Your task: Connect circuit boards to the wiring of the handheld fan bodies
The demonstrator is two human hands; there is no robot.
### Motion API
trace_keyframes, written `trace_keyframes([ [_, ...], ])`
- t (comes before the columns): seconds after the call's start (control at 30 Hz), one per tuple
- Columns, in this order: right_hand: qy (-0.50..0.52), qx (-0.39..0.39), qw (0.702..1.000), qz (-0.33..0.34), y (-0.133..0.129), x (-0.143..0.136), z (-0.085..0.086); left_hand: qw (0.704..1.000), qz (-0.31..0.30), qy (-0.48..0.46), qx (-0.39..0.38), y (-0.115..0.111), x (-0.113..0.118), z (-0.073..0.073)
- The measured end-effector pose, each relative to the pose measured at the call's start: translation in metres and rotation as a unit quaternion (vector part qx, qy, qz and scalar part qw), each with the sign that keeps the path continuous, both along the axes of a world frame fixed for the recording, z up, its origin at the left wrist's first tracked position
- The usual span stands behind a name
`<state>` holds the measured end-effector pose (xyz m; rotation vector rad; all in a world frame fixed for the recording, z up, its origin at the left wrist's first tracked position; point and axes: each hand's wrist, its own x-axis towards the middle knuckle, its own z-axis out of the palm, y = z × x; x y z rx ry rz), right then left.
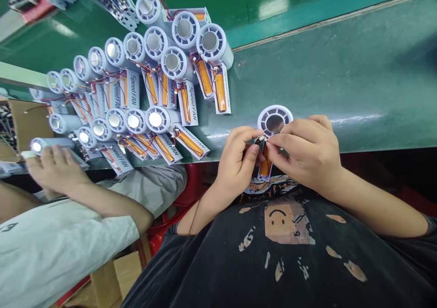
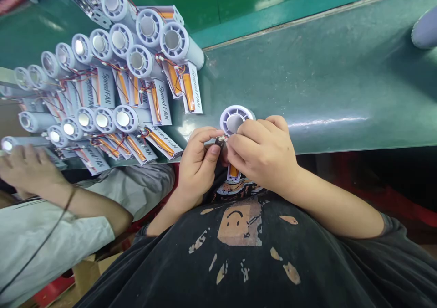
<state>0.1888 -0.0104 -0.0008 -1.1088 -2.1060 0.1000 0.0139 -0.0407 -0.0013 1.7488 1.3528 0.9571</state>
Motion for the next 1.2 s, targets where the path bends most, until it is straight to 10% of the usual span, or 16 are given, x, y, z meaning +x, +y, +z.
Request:
trace_keyframes([
  [0.6, 0.012, -0.078, 0.995, 0.062, 0.006, 0.006, -0.001, 0.983, -0.053, 0.132, 0.114, -0.002, 0.002, 0.011],
  [0.97, 0.114, -0.129, 0.968, 0.182, 0.014, 0.033, -0.007, 0.994, -0.029, -0.102, -0.034, -0.003, 0.004, -0.008],
  [1.2, 0.168, -0.165, 0.959, 0.156, 0.008, 0.022, -0.01, 0.989, -0.052, 0.087, 0.11, 0.003, 0.005, 0.003],
])
